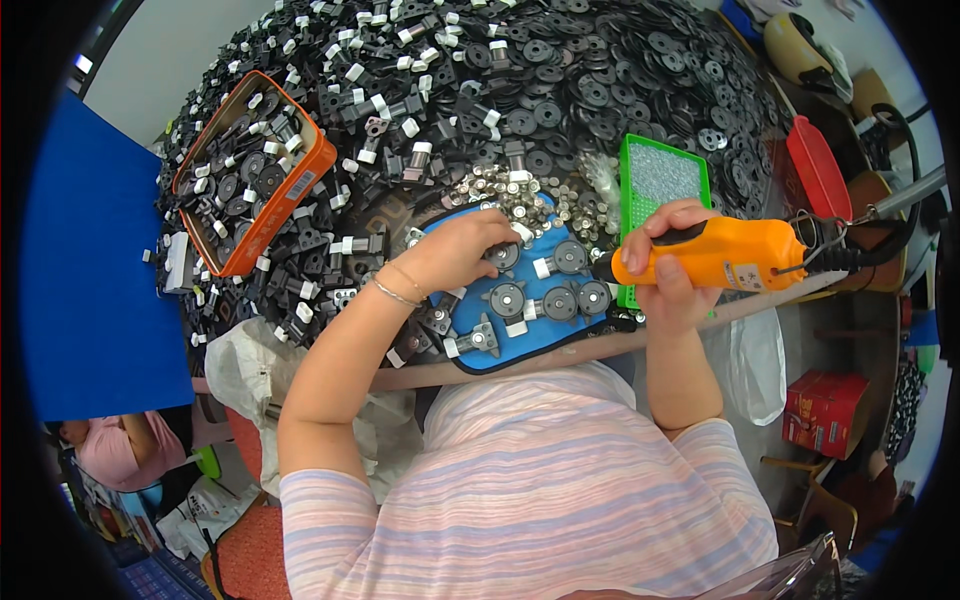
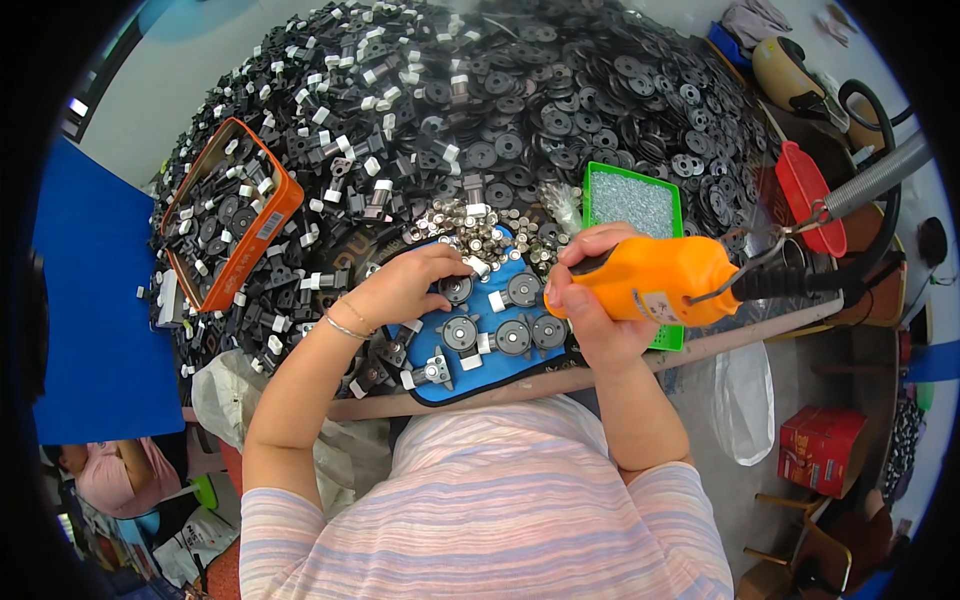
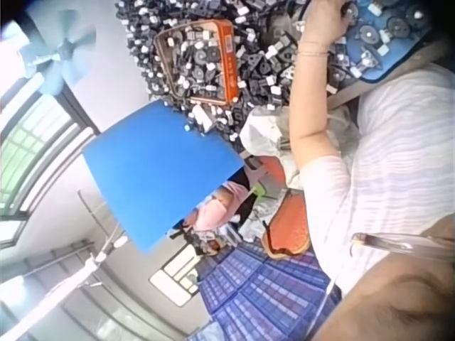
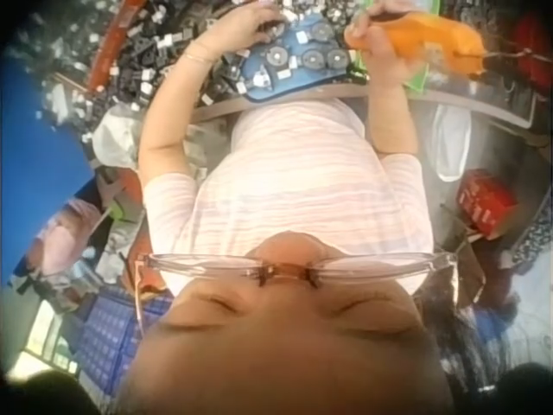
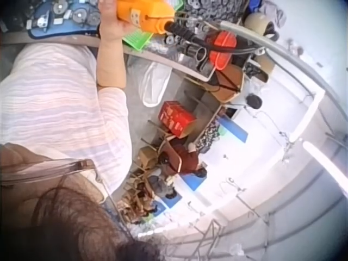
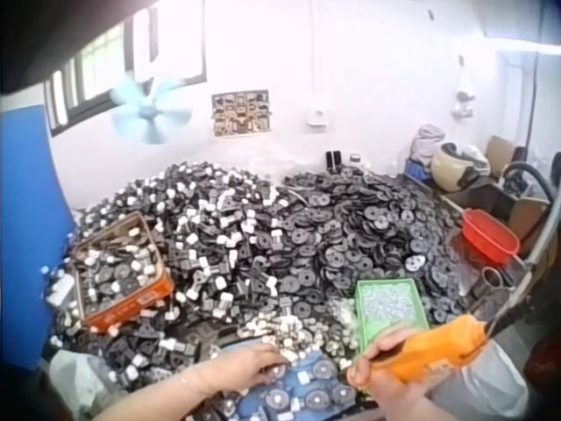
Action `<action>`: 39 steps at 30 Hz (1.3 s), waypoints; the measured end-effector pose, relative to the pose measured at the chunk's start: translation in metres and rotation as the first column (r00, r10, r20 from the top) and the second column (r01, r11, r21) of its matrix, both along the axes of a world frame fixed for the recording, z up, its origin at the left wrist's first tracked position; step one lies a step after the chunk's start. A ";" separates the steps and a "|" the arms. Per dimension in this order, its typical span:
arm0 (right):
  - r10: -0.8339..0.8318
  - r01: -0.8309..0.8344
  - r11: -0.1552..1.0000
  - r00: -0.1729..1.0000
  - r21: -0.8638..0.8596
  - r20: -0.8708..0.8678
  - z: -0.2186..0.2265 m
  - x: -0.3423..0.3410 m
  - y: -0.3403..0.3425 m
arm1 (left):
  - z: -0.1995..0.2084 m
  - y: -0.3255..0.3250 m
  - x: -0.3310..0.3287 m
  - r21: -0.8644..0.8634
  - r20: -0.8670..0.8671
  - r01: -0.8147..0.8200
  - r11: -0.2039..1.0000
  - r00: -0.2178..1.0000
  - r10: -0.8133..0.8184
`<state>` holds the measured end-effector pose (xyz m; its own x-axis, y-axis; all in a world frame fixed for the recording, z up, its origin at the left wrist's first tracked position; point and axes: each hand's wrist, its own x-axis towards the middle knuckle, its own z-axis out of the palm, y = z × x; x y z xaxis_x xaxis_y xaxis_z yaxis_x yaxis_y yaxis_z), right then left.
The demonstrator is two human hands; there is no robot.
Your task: Assembling small plastic toy components using an electric screwdriver at a factory workbench.
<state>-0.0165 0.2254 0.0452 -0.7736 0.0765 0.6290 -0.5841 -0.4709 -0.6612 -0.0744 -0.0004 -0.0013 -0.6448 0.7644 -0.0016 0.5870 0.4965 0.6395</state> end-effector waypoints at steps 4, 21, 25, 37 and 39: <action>-0.006 0.006 1.000 1.000 0.004 0.003 0.000 0.000 0.000 | 0.003 0.000 0.003 -0.010 -0.008 -0.052 0.999 0.999 0.051; -0.003 0.003 1.000 1.000 0.014 -0.008 -0.001 0.001 -0.001 | 0.006 0.002 0.019 -0.008 0.163 -0.304 0.953 0.940 0.301; 0.000 0.000 1.000 1.000 0.013 -0.001 -0.001 0.001 -0.002 | 0.004 -0.001 0.019 0.008 0.107 -0.330 0.944 0.939 0.328; 0.004 -0.007 0.995 0.999 0.095 0.035 -0.001 0.004 0.001 | 0.006 -0.004 0.018 0.011 0.040 -0.236 0.972 0.971 0.235; 0.003 -0.006 0.995 0.999 0.096 0.035 -0.001 0.004 0.000 | 0.004 -0.002 0.015 -0.010 0.049 -0.231 0.973 0.972 0.231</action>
